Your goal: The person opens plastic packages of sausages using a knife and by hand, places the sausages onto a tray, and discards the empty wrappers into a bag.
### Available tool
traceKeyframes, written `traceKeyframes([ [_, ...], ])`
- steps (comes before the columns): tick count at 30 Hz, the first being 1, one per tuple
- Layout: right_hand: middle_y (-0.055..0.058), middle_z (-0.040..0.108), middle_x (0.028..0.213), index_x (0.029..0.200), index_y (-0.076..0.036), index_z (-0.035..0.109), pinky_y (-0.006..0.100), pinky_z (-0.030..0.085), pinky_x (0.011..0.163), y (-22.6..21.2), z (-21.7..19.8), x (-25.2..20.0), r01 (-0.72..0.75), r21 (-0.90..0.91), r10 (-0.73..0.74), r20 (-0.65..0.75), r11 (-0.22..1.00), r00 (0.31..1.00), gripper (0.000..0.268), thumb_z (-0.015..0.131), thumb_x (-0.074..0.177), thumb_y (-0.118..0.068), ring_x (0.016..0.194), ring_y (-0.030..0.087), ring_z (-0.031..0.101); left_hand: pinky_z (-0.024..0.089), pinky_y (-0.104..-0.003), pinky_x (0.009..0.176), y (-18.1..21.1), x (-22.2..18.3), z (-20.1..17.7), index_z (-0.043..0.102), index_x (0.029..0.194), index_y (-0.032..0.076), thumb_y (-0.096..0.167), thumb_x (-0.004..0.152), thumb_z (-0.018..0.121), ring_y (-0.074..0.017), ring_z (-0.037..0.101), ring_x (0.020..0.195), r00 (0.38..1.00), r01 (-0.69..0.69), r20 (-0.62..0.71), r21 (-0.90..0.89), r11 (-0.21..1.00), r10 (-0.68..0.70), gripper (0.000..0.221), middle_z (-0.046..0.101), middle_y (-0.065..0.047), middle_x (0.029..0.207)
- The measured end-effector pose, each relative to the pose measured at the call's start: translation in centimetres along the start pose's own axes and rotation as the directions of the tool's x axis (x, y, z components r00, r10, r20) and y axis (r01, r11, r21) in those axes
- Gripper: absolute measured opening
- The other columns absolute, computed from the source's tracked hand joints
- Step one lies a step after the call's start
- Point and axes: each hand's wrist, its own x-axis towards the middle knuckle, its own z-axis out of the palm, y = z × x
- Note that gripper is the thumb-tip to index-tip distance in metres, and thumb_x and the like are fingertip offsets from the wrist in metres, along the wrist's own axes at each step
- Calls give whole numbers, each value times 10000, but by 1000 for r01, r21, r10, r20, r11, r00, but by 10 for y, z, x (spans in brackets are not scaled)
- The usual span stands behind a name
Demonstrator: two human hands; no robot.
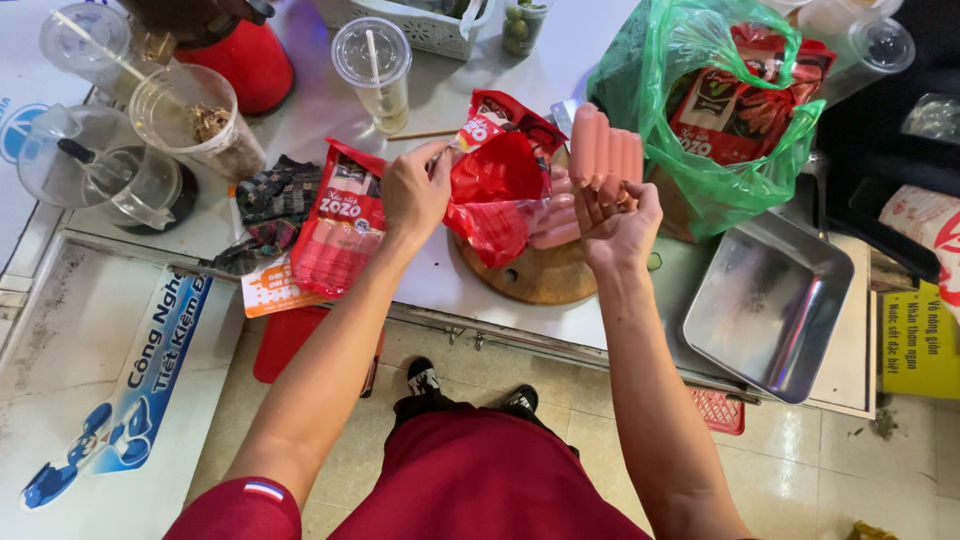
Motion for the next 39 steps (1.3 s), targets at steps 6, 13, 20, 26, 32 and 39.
traceKeyframes([
  [6, 53, 652, 939, 1048, -80, 595, 392, 612, 758, -2, -29, -14, 97, -573, -175, -82, 814, 981, 233, 589, 875, -236, 815, 222, 714, 580, -368, 720, -46, 56, 35, 786, 1084, 85, 265, 957, 676, -257, 787, 805, 973, 184, -119, -113, 976, -197, 246, 795, -133, 902],
  [13, 63, 693, 932, 1383, -31, 479, 293, 543, 575, 15, -34, -20, 168, -805, -161, 91, 570, 983, 519, 652, 954, -267, 647, 177, 694, 585, -385, 782, -62, 67, 12, 722, 1115, -48, 346, 890, 773, -321, 764, 892, 990, 81, -121, 21, 996, -78, 457, 757, -215, 966],
  [20, 127, 737, 891, 1490, -51, 501, 342, 535, 694, -6, -53, -23, 268, -963, -275, 253, 16, 928, 548, 659, 1032, -306, 753, 227, 711, 600, -414, 846, -88, 9, -116, 812, 969, 58, 460, 875, 781, -320, 771, 874, 931, 333, 8, 389, 859, -365, 415, 776, -181, 921],
  [26, 292, 640, 1194, 1460, -95, 548, 521, 502, 946, -23, -72, -16, 255, -792, -262, 458, -555, 850, 661, 742, 838, -207, 1096, 467, 613, 566, -465, 824, -96, -10, -119, 698, 1007, 65, 579, 532, 963, -359, 724, 934, 758, 420, 145, 638, 645, -636, 748, 737, -192, 993],
  [32, 310, 576, 1239, 1528, -101, 489, 554, 501, 910, -25, -57, -26, 246, -787, -210, 426, -566, 880, 752, 702, 814, -203, 1077, 499, 600, 577, -423, 810, -108, 5, -113, 738, 964, 42, 587, 507, 983, -312, 732, 920, 713, 451, 172, 629, 634, -679, 753, 747, -184, 1002],
  [39, 194, 573, 1190, 1503, -226, 558, 535, 514, 796, -29, -22, -77, 171, -760, -276, 422, -627, 864, 591, 670, 925, -171, 1037, 417, 631, 566, -306, 752, -105, -3, -106, 818, 957, 28, 312, 708, 917, -164, 729, 770, 606, 635, 428, 248, 732, -671, 391, 791, -79, 887],
])
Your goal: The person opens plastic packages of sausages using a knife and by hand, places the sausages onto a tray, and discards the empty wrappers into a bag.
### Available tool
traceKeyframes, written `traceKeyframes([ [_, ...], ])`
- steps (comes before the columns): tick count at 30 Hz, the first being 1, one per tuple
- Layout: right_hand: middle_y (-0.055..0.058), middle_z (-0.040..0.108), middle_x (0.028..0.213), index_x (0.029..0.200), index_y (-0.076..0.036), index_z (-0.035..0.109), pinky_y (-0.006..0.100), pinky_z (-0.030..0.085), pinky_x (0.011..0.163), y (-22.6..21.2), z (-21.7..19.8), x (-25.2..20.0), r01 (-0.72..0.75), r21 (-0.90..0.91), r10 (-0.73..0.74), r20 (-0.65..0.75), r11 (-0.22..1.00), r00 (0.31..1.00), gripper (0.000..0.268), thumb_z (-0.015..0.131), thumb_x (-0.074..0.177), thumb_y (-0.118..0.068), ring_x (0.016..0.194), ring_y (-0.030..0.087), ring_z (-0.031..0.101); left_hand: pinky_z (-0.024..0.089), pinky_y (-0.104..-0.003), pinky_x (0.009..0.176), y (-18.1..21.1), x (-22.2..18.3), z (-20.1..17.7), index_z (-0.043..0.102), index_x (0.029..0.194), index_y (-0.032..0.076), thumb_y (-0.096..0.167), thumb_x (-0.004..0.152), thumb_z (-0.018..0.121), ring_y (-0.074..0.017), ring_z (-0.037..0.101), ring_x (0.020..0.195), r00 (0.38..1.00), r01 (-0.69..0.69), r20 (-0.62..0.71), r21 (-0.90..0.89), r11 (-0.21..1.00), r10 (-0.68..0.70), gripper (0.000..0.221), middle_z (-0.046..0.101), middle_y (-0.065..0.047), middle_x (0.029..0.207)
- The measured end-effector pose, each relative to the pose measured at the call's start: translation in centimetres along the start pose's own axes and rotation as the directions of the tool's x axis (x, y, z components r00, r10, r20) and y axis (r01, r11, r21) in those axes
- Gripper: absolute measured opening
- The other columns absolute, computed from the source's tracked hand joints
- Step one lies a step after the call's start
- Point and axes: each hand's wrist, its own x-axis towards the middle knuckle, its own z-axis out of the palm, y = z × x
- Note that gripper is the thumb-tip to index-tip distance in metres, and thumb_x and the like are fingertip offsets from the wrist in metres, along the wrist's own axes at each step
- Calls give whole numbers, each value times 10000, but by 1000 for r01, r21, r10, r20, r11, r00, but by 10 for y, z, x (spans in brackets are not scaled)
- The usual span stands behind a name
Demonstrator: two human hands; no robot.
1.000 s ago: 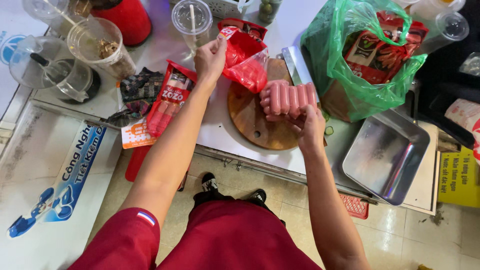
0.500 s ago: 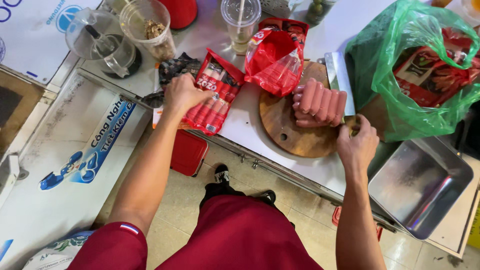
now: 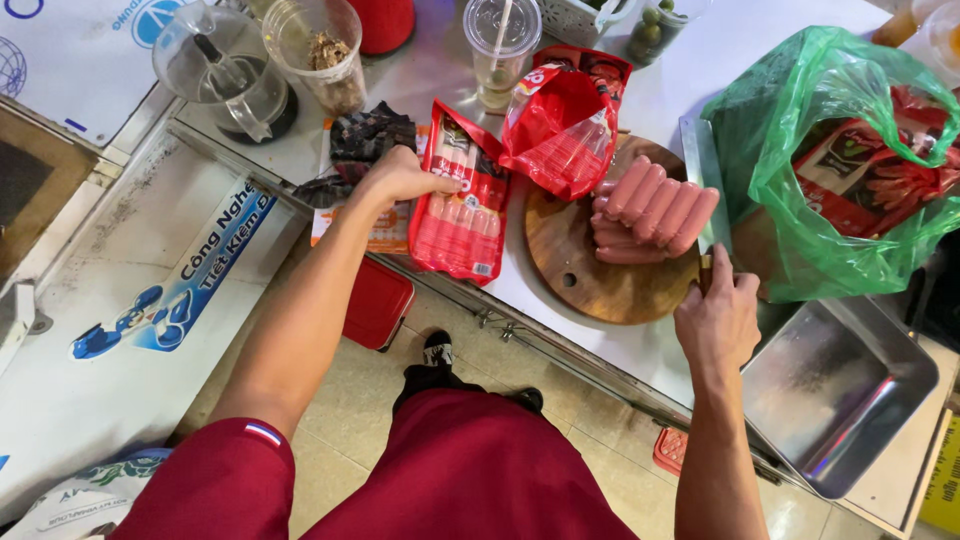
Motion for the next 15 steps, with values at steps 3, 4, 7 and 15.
traceKeyframes([
  [3, 187, 567, 1185, 1488, -224, 564, 525, 514, 804, -2, -6, -4, 6, 7, -6, -7, 1000, 1000, 599, 698, 907, -157, 1018, 409, 628, 592, -282, 684, -9, -14, 18, 800, 952, 7, 223, 743, 872, -141, 753, 751, 995, -87, -69, -386, 919, 65, 309, 805, -89, 887],
  [4, 187, 566, 1182, 1495, -222, 562, 524, 512, 805, 0, -6, -7, 7, 5, -7, -14, 1000, 1000, 611, 700, 904, -144, 1020, 407, 627, 592, -281, 672, -14, -20, 22, 800, 954, 1, 227, 764, 861, -141, 755, 745, 990, -88, -134, -429, 899, 32, 302, 804, -92, 883],
  [7, 183, 564, 1179, 1514, -225, 557, 519, 510, 811, 7, -4, -15, -1, 3, 2, -28, 1000, 1000, 637, 702, 903, -118, 1020, 399, 625, 584, -292, 622, -32, -37, 25, 792, 962, -3, 254, 820, 823, -141, 739, 714, 969, -95, -243, -512, 853, -37, 296, 790, -89, 863],
  [15, 205, 560, 1207, 1572, -159, 546, 518, 500, 849, 22, -14, -15, 85, 36, -75, -210, 996, 975, 624, 704, 971, -114, 1037, 407, 621, 591, -423, 773, -47, -59, -6, 843, 865, 87, 495, 864, 852, -287, 731, 773, 909, -4, -372, 445, 895, 189, 409, 767, -135, 833],
])
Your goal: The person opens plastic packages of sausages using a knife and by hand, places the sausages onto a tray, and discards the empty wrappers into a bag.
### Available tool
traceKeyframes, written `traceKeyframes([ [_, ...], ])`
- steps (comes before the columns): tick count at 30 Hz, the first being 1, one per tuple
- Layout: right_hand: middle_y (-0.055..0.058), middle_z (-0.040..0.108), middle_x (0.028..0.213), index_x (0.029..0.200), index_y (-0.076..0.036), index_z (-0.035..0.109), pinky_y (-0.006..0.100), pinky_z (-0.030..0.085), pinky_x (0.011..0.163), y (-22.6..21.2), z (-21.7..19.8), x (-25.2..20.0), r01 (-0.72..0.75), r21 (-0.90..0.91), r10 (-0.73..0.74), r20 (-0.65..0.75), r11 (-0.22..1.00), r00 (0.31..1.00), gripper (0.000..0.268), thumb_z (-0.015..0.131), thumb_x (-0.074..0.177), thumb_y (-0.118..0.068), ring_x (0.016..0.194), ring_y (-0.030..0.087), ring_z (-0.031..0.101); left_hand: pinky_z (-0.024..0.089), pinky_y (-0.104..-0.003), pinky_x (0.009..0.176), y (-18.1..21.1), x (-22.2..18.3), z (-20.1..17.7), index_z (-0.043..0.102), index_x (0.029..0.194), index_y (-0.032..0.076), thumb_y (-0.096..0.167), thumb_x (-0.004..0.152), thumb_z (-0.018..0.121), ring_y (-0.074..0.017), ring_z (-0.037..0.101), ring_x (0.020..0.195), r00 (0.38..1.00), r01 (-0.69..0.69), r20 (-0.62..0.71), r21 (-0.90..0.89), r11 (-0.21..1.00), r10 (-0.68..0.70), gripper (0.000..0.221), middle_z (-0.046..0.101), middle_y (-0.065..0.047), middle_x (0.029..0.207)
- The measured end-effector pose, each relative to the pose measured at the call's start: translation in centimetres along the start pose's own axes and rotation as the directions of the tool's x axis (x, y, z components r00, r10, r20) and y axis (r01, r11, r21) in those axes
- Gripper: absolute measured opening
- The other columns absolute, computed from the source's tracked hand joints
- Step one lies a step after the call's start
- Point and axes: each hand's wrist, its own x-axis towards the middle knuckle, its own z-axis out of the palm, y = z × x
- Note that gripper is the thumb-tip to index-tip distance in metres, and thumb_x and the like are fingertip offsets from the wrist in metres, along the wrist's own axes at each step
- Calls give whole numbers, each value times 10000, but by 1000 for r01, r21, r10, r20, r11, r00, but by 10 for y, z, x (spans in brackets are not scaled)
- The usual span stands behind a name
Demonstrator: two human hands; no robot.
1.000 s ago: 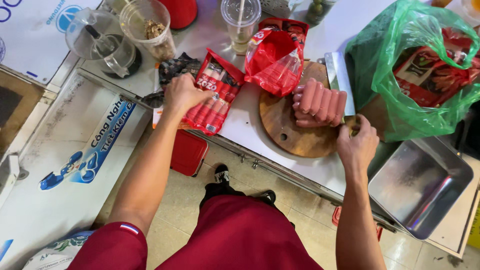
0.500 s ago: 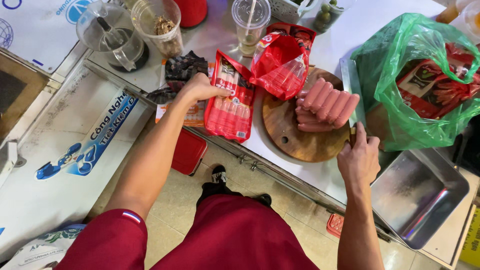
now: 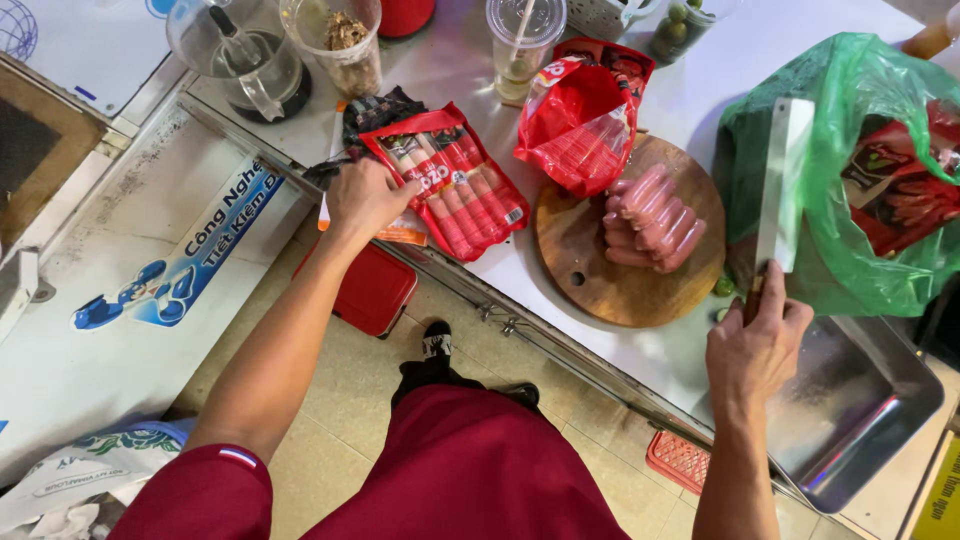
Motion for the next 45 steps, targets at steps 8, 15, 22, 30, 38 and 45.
traceKeyframes([
  [8, 201, 693, 844, 1508, -136, 505, 453, 546, 721, -87, -34, 1, 33, 421, -239, 447, 907, 862, 522, 623, 1003, -201, 743, 374, 678, 48, -708, 1186, 12, 36, 16, 361, 1543, 239, 841, 552, 785, -360, 115, 1535, 909, -405, 181, 166, 899, 376, 1235, 189, -109, 1659],
  [15, 313, 681, 828, 1501, -199, 500, 542, 505, 704, -147, -31, -18, 187, 366, -393, 647, 912, 653, 515, 568, 995, -267, 731, 471, 686, -79, -687, 1206, -2, 44, 39, 95, 1632, 392, 940, 416, 726, -297, -109, 1572, 899, -400, 281, 215, 891, 336, 1476, -12, -31, 1732],
  [22, 319, 668, 794, 1506, -163, 482, 567, 484, 681, -149, -26, -16, 304, 387, -489, 612, 870, 621, 532, 559, 988, -257, 709, 480, 667, -78, -684, 1216, -8, 44, 45, 115, 1639, 405, 927, 438, 736, -303, -100, 1579, 901, -408, 244, 201, 890, 358, 1449, 14, -34, 1734],
  [30, 292, 636, 661, 1508, -154, 471, 580, 476, 618, -166, -36, -12, 405, 332, -521, 619, 852, 588, 519, 537, 1000, -237, 606, 473, 643, -91, -664, 1216, -9, 48, 52, 122, 1624, 421, 945, 349, 728, -288, -101, 1567, 908, -389, 251, 200, 899, 337, 1506, 10, -5, 1727],
  [38, 257, 660, 656, 1511, -171, 427, 567, 503, 607, -145, -71, -16, 470, 160, -421, 741, 868, 524, 541, 526, 992, -285, 627, 442, 671, -74, -653, 1226, -9, 45, 49, 199, 1620, 403, 994, 340, 646, -274, -61, 1575, 909, -397, 208, 172, 902, 361, 1480, 66, -10, 1729],
  [45, 254, 665, 710, 1489, -238, 531, 517, 537, 700, -103, -87, -1, 213, 162, -265, 680, 964, 683, 524, 570, 973, -324, 675, 421, 698, 196, -593, 1255, 29, 22, 13, 598, 1391, 206, 749, 525, 903, -333, 311, 1524, 818, -563, 243, 156, 811, 521, 1067, 400, -97, 1608],
])
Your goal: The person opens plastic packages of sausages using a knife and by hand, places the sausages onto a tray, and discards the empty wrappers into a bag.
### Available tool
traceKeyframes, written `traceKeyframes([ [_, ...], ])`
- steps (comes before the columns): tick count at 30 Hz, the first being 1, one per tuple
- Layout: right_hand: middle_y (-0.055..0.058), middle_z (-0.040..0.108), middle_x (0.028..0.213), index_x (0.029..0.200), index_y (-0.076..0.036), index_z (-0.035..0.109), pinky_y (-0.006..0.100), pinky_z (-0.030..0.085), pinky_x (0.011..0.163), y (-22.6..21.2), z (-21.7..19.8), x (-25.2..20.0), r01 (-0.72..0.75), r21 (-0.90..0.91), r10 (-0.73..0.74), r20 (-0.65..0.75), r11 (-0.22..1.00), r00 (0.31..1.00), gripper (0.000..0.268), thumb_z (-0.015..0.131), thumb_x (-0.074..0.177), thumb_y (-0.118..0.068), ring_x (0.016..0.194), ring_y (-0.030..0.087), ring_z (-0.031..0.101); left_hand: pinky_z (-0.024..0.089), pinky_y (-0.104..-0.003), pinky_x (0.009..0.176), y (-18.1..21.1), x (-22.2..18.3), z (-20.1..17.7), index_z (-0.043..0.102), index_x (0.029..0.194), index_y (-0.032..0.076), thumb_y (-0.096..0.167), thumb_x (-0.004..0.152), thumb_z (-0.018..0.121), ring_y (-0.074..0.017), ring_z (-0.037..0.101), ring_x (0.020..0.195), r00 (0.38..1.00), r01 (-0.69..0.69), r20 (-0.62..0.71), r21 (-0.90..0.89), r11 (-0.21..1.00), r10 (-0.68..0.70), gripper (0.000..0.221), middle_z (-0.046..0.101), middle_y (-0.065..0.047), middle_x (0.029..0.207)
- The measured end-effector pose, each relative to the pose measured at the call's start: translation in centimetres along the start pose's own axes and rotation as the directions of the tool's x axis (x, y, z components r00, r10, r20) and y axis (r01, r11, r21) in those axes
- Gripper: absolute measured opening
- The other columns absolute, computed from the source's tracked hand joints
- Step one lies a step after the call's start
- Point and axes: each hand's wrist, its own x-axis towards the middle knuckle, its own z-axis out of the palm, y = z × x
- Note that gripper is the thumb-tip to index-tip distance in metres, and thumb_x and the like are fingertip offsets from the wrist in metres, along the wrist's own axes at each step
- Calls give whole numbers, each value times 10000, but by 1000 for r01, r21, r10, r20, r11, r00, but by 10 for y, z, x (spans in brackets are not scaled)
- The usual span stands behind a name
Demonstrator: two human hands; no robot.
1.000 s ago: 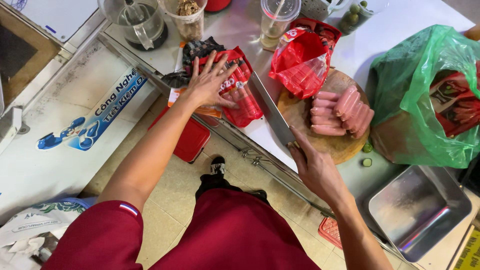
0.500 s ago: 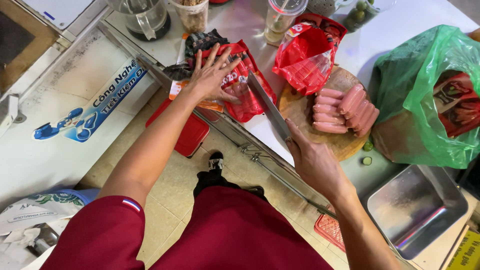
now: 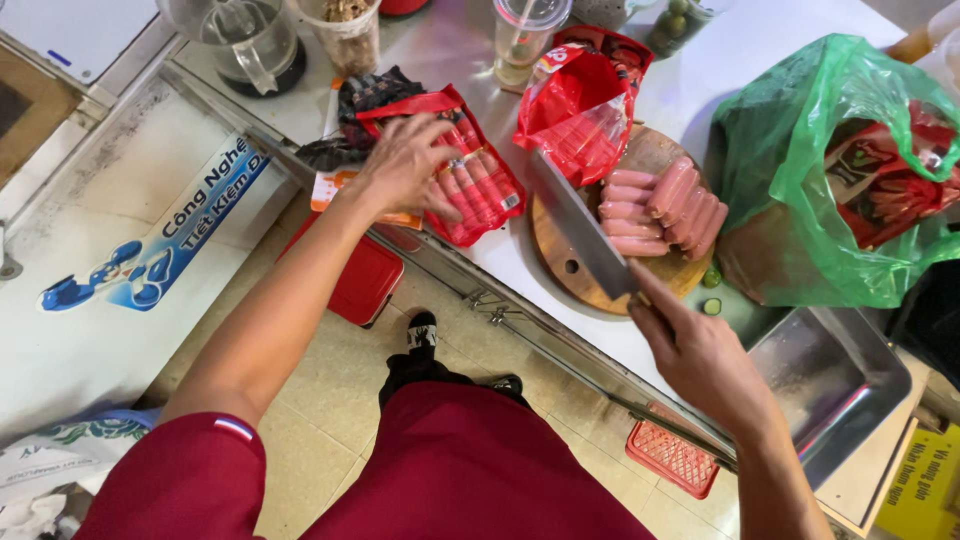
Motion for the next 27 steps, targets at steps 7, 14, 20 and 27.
traceKeyframes([
  [7, 203, 704, 1018, 1502, -288, 568, 553, 523, 774, 70, 27, 68, -158, -75, 105, -473, 985, 875, 493, 619, 1013, -322, 917, 441, 675, 452, -475, 1043, 35, 6, -24, 620, 1303, 149, 435, 526, 967, -331, 496, 1263, 946, -280, 146, -75, 957, 288, 898, 497, -59, 1435],
  [14, 234, 664, 1077, 1485, -286, 598, 562, 527, 813, 129, 43, 133, -225, -119, 138, -499, 967, 855, 511, 639, 975, -289, 979, 447, 664, 487, -466, 1019, 52, 28, -37, 623, 1204, 131, 385, 516, 979, -330, 478, 1265, 889, -230, 400, -31, 973, 223, 816, 460, -55, 1396],
  [20, 235, 635, 1199, 1396, -197, 645, 557, 490, 863, 137, 41, 139, -205, -172, 86, -525, 964, 846, 504, 694, 900, -268, 1092, 454, 584, 511, -467, 967, 52, 30, -37, 633, 1102, 61, 380, 542, 974, -322, 576, 1194, 869, -252, 435, -23, 968, 237, 729, 512, -74, 1362],
  [27, 185, 682, 1142, 1307, -79, 697, 487, 504, 926, 38, 68, 141, 319, 12, -267, -517, 948, 813, 350, 684, 963, -142, 1068, 384, 615, 517, -469, 924, 45, 21, -33, 584, 1146, 25, 313, 549, 971, -335, 610, 1163, 903, -240, 333, -132, 962, 271, 768, 608, -98, 1218],
])
